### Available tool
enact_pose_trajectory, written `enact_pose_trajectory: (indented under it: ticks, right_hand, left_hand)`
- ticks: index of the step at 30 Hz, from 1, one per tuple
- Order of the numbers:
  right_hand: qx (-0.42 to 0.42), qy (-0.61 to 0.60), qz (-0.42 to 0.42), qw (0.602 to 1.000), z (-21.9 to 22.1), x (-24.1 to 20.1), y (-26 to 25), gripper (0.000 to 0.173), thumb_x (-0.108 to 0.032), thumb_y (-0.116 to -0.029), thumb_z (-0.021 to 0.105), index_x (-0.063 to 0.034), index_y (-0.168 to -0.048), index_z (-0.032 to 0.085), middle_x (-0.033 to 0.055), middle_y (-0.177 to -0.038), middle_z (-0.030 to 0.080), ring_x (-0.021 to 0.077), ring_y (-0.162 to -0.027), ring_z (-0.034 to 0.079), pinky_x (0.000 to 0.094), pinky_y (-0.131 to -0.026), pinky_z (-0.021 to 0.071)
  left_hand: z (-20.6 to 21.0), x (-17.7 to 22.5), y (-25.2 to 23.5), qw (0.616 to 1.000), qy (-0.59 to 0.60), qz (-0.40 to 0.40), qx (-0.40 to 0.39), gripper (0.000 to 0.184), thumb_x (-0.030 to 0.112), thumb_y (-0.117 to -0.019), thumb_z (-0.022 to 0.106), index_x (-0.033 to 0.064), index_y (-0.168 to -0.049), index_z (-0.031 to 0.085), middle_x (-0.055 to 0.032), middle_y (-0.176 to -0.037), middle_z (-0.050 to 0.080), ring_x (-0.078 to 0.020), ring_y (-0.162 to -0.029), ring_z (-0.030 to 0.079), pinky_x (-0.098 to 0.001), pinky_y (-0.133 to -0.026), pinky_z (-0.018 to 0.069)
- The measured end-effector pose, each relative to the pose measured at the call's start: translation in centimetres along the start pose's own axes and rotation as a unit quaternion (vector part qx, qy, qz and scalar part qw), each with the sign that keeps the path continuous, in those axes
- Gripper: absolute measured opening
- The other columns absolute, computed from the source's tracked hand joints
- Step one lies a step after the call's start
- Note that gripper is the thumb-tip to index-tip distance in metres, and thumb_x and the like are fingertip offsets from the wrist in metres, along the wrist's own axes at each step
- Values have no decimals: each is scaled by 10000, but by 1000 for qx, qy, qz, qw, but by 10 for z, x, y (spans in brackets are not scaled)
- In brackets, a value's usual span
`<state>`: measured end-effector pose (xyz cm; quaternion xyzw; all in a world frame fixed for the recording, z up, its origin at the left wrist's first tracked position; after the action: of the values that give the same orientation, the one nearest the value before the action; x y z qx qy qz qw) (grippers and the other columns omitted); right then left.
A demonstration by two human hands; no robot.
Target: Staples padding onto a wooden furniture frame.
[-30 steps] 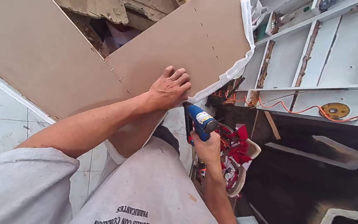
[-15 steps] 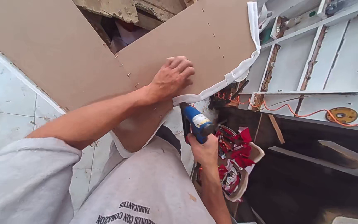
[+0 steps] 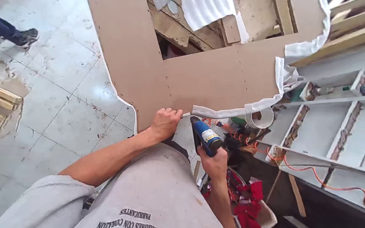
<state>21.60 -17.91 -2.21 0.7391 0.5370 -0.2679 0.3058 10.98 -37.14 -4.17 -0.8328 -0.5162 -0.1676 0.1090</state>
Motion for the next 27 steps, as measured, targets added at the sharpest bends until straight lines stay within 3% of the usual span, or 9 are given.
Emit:
enact_pose_trajectory:
  ticks: [5,10,14,17,24,27]
  right_hand:
    - [-36,66,-41,996,5,-19,-19,247,-343,-800,730,-143,-944,742,-47,-754,712,66,-691,688,374,-628,579]
    - [-75,109,-27,991,16,-19,-36,198,-341,-802,713,-161,-883,727,-39,-715,687,108,-660,672,428,-605,553]
    - [-102,124,-24,987,22,-22,-34,191,-341,-786,705,-157,-838,714,-31,-703,675,118,-666,666,439,-605,538]
    - [-120,108,-30,986,31,-27,-24,183,-328,-783,704,-157,-849,714,-41,-703,679,98,-656,667,411,-593,549]
    - [-145,107,-43,983,51,-44,6,190,-339,-750,719,-176,-848,725,-51,-702,693,80,-670,686,402,-585,557]
    - [-139,111,-51,983,58,-52,17,200,-343,-744,716,-163,-831,720,-32,-683,686,108,-652,687,423,-564,541]
  left_hand:
    - [1,-17,1,997,23,-12,69,365,316,-1072,482,36,-949,681,-137,-811,692,-341,-804,688,-483,-690,538]
    - [-4,-31,-4,996,-8,-23,84,367,418,-1042,514,97,-1114,674,-133,-1164,675,-338,-1196,605,-532,-991,452]
    - [0,-34,-8,998,-13,-19,65,374,426,-1039,506,100,-1152,651,-114,-1405,592,-320,-1437,429,-556,-1137,327]
    - [2,-35,-12,998,-16,1,53,401,444,-1048,476,101,-1173,642,-104,-1471,551,-313,-1476,387,-563,-1163,296]
    - [2,-37,-18,998,-6,48,36,432,502,-1040,476,120,-1147,649,-85,-1462,560,-299,-1488,379,-577,-1204,247]
    - [-7,-42,-23,997,61,40,20,416,459,-999,591,88,-1178,649,-124,-1450,562,-326,-1469,399,-560,-1206,269]
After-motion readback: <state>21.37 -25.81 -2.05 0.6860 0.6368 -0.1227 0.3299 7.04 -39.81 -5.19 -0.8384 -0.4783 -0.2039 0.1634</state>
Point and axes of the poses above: each hand's wrist, its own y-axis away from the middle knuckle, its own z-axis out of the palm, x = y × z, the point moved 10 cm from there along -y, towards the middle knuckle
